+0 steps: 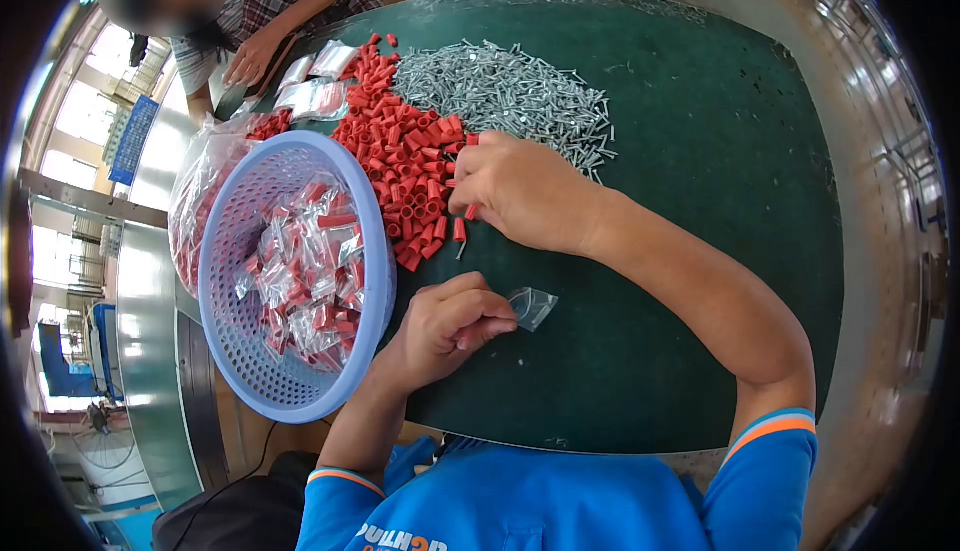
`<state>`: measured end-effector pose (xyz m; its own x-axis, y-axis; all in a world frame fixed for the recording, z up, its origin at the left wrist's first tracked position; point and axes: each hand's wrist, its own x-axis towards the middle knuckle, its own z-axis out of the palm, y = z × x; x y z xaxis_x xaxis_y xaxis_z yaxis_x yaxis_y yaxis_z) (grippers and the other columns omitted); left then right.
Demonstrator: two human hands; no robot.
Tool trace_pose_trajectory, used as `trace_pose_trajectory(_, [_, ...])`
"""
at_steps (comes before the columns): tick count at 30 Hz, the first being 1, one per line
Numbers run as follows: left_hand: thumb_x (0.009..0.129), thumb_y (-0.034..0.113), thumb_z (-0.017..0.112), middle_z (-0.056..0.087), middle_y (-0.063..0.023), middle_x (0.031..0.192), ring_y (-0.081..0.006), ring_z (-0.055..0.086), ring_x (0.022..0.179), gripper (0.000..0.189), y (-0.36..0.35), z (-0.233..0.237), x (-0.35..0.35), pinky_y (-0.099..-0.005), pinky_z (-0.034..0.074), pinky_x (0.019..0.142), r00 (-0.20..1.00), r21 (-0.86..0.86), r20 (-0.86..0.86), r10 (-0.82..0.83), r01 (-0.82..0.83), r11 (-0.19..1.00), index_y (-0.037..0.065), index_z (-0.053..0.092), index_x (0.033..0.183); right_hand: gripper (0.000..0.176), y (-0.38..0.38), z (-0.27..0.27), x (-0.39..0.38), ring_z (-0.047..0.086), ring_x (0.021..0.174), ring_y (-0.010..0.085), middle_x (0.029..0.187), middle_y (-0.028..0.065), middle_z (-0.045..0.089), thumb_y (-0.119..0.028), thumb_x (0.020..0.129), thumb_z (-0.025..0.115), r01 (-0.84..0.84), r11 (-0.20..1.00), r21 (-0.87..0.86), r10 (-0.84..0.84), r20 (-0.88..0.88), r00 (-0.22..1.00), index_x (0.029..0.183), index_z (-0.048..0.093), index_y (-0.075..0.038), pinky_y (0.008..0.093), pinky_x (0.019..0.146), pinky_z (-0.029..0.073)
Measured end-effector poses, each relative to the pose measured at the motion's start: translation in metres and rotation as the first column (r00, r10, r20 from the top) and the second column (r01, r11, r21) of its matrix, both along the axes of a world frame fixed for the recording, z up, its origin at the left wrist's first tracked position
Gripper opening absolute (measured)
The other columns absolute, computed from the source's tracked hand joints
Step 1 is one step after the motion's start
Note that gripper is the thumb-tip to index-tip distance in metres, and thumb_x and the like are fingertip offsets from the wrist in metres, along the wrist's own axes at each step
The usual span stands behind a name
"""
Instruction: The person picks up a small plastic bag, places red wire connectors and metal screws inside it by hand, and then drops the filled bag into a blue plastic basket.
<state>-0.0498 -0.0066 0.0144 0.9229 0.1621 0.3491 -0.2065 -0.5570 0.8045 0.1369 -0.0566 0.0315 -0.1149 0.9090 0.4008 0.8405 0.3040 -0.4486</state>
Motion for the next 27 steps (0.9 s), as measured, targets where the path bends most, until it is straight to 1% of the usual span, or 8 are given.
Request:
trace_pose_trajectory(6, [0.069,0.003,0.07,0.044,-0.0056,0.065,-0.0214,0.049,0.051,0.018,-0.001,0.005,-0.002,-0.0338,0.039,0.046,1.0,0.055,-0.008,-0.004,0.005,0.998,0.006,0.057,0.08,0.01,0.007,-0.012,-0.002,0.055,0.081,0.0209,0.083,0.004,0.056,-0.006,0.068,0.065,-0.025,1.0,-0.014,0.028,0.315,0.949,0.078,0.064,-0.005,0.0325,0.069,0.048])
trace_pose_trajectory(10, [0.069,0.0,0.069,0.045,-0.005,0.064,-0.0183,0.047,0.05,0.017,-0.001,0.004,-0.003,-0.0315,0.037,0.045,1.0,0.061,0.012,0.008,-0.009,0.998,0.005,0.058,0.08,0.011,0.009,-0.012,-0.004,0.056,0.077,0.0216,0.081,0.0046,0.055,-0.006,0.068,0.064,-0.047,0.999,-0.018,0.05,0.322,0.945,0.078,0.063,-0.005,0.0339,0.068,0.048])
trace_pose_trajectory(13, [0.07,-0.002,0.07,0.045,-0.0039,0.064,-0.0141,0.043,0.048,0.016,0.0,0.003,-0.002,-0.0282,0.034,0.044,0.999,0.062,0.027,0.018,-0.019,0.998,0.004,0.059,0.08,0.015,0.009,-0.009,-0.001,0.056,0.075,0.0231,0.08,0.0066,0.054,-0.005,0.069,0.063,-0.011,0.998,-0.058,0.026,0.256,0.966,0.083,0.064,-0.005,0.0346,0.066,0.047])
trace_pose_trajectory(15, [0.07,-0.002,0.071,0.045,-0.0038,0.063,-0.0136,0.043,0.048,0.016,-0.001,0.003,-0.002,-0.028,0.034,0.043,0.999,0.067,0.037,0.027,-0.03,0.997,0.004,0.059,0.08,0.017,0.01,-0.009,0.001,0.056,0.072,0.0246,0.077,0.0085,0.052,-0.004,0.069,0.062,0.011,0.999,0.047,-0.009,-0.051,0.999,0.086,0.064,-0.005,0.0356,0.063,0.046])
trace_pose_trajectory(18, [0.07,-0.002,0.07,0.045,-0.0037,0.063,-0.0137,0.042,0.048,0.016,-0.001,0.002,-0.001,-0.0283,0.034,0.044,0.999,0.084,0.05,0.015,-0.019,0.996,0.004,0.059,0.08,0.019,0.012,-0.011,-0.004,0.056,0.072,0.0254,0.077,0.0093,0.052,-0.004,0.07,0.063,-0.168,0.986,0.014,0.167,0.044,0.985,0.088,0.065,-0.005,0.0355,0.062,0.046])
trace_pose_trajectory(21, [0.07,-0.001,0.071,0.045,-0.0042,0.063,-0.0153,0.043,0.048,0.017,0.0,0.001,-0.001,-0.0294,0.035,0.044,0.999,0.097,0.047,0.023,-0.027,0.995,0.004,0.059,0.081,0.018,0.01,-0.009,-0.011,0.056,0.071,0.0244,0.077,0.0089,0.052,-0.003,0.069,0.063,-0.195,0.97,-0.145,0.199,0.015,0.98,0.087,0.065,-0.005,0.0347,0.063,0.046])
trace_pose_trajectory(25, [0.071,0.002,0.067,0.046,-0.0074,0.066,-0.0266,0.052,0.053,0.015,0.003,0.004,-0.002,-0.0364,0.04,0.047,0.997,0.15,0.02,0.07,-0.072,0.986,0.006,0.056,0.081,0.017,0.008,-0.009,-0.012,0.056,0.072,0.023,0.079,0.0091,0.054,-0.004,0.071,0.063,-0.109,0.984,-0.143,0.125,0.115,0.985,0.088,0.065,-0.004,0.0316,0.063,0.046])
trace_pose_trajectory(27, [0.071,0.002,0.067,0.046,-0.0074,0.065,-0.0265,0.052,0.053,0.015,0.005,0.006,-0.002,-0.0363,0.04,0.047,0.997,0.176,0.014,0.08,-0.081,0.981,0.006,0.056,0.08,0.016,0.003,-0.003,-0.011,0.058,0.073,0.0173,0.082,0.0064,0.057,-0.007,0.077,0.064,0.01,1.0,-0.022,-0.016,-0.252,0.968,0.092,0.065,-0.003,0.0285,0.062,0.046])
